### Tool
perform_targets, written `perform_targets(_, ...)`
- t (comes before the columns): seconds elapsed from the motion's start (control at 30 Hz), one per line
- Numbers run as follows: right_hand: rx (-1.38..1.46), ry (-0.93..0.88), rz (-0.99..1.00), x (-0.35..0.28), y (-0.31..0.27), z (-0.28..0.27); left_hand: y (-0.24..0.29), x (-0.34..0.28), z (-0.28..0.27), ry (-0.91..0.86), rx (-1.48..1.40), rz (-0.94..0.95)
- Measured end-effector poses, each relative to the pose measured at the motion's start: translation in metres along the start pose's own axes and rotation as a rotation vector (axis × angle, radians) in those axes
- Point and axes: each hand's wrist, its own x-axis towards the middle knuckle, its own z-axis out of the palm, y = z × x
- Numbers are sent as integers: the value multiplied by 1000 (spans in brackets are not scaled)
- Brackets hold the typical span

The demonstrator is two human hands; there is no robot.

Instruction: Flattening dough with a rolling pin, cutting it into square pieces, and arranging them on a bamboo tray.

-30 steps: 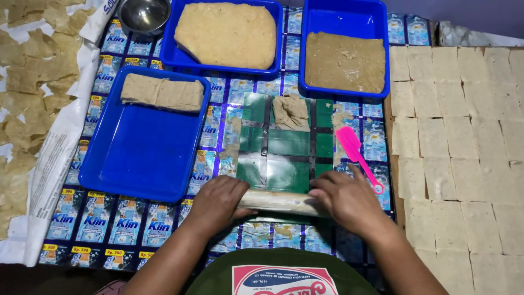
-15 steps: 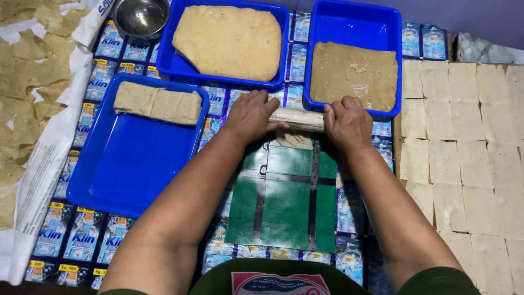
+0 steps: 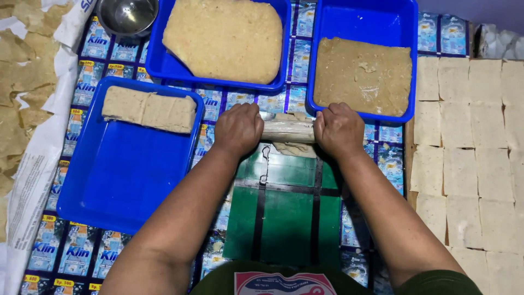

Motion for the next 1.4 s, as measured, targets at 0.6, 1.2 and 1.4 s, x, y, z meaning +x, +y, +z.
perform_targets(0.6, 30, 10, 46, -18, -14, -17, 7, -17, 6, 93, 50, 65)
perform_targets(1.2, -6, -189, 207, -36, -1, 1, 11, -23, 15, 68, 50, 21)
perform_targets(1.4, -39, -393, 470, -29, -21, -42, 21, -10, -11, 146, 41, 43)
